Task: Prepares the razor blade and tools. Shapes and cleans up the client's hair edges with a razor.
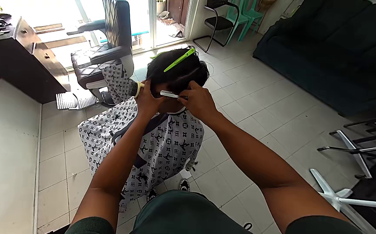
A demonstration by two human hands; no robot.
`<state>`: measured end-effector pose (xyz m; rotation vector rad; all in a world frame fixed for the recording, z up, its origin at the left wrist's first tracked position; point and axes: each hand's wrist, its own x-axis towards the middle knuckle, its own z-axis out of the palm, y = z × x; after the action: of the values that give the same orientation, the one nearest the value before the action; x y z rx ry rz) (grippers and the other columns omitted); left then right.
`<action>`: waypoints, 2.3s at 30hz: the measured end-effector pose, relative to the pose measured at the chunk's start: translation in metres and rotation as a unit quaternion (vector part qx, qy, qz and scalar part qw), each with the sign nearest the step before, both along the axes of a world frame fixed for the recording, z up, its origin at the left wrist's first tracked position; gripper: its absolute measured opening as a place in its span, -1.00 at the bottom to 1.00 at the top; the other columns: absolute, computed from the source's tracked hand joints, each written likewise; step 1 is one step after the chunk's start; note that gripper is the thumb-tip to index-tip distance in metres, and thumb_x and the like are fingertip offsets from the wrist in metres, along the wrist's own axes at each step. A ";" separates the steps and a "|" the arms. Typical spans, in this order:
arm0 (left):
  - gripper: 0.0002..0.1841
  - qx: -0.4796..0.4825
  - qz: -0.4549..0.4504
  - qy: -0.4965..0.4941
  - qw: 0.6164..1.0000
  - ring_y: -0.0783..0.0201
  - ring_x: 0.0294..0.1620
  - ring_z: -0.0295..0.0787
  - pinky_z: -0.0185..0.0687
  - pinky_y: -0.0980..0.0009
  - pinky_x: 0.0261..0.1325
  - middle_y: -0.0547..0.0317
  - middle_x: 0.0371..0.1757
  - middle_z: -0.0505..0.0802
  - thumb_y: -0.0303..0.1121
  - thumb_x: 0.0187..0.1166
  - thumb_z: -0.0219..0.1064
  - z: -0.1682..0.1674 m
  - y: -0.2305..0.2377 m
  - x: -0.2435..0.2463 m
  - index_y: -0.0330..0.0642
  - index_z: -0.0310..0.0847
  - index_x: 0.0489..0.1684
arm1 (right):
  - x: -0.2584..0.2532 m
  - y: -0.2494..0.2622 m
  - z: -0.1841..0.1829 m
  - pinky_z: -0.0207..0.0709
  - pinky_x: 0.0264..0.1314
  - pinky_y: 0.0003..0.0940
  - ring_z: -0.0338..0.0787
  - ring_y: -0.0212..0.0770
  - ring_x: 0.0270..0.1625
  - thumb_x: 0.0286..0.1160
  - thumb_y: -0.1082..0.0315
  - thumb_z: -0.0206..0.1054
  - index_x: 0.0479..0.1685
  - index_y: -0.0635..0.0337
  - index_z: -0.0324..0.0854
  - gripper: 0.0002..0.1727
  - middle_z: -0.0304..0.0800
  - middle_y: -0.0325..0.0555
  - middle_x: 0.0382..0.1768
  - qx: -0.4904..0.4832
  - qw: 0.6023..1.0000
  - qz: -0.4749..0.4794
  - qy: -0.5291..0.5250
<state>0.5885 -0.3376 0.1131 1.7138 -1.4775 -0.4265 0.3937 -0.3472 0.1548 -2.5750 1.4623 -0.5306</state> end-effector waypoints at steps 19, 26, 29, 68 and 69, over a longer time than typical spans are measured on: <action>0.05 0.001 -0.001 0.004 1.000 -0.16 0.73 0.30 -0.04 -0.30 0.73 -0.25 0.69 0.46 -0.10 0.17 0.76 -0.001 -0.001 0.001 -0.24 0.25 0.75 | -0.004 -0.001 -0.003 0.63 0.02 0.10 0.78 0.19 -0.03 0.60 0.24 0.42 -0.05 0.21 0.88 -0.77 0.70 0.26 0.04 0.006 1.000 -0.011 -0.014; 0.05 -0.003 -0.001 0.003 1.000 -0.20 0.71 0.33 0.00 -0.33 0.70 -0.27 0.66 0.48 -0.11 0.16 0.76 -0.002 -0.001 0.002 -0.24 0.26 0.75 | -0.005 -0.002 -0.004 0.63 0.04 0.12 0.78 0.21 -0.02 0.59 0.25 0.43 -0.06 0.22 0.87 -0.77 0.70 0.27 0.04 0.011 1.000 -0.010 -0.018; 0.05 -0.009 -0.004 0.002 1.000 -0.20 0.69 0.34 -0.01 -0.35 0.69 -0.26 0.66 0.48 -0.09 0.17 0.75 -0.002 0.001 0.001 -0.26 0.26 0.74 | -0.005 -0.003 -0.006 0.63 0.04 0.13 0.77 0.22 -0.02 0.60 0.25 0.42 -0.05 0.23 0.87 -0.77 0.70 0.28 0.04 0.010 1.000 -0.005 -0.020; 0.33 0.041 -0.126 -0.089 0.987 -0.38 0.54 0.49 0.37 -0.34 0.51 -0.45 0.52 0.55 -0.08 -0.04 0.86 0.041 -0.035 0.026 0.02 -0.03 0.90 | 0.032 0.029 -0.092 0.68 0.14 -0.15 0.79 -0.05 0.04 0.43 0.37 0.57 -0.08 0.32 0.86 -0.79 0.80 0.15 0.01 0.104 0.886 -0.121 -0.436; 0.32 0.040 -0.126 -0.089 0.987 -0.38 0.53 0.49 0.38 -0.34 0.51 -0.44 0.51 0.56 -0.08 -0.04 0.86 0.041 -0.035 0.027 0.02 -0.01 0.89 | 0.032 0.029 -0.092 0.68 0.14 -0.15 0.79 -0.05 0.03 0.43 0.36 0.57 -0.08 0.32 0.86 -0.79 0.80 0.16 0.00 0.099 0.887 -0.120 -0.434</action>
<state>0.6151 -0.3727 0.1542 1.6682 -1.8398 -0.4801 0.4262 -0.3185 0.0625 -1.6106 1.3613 -1.2707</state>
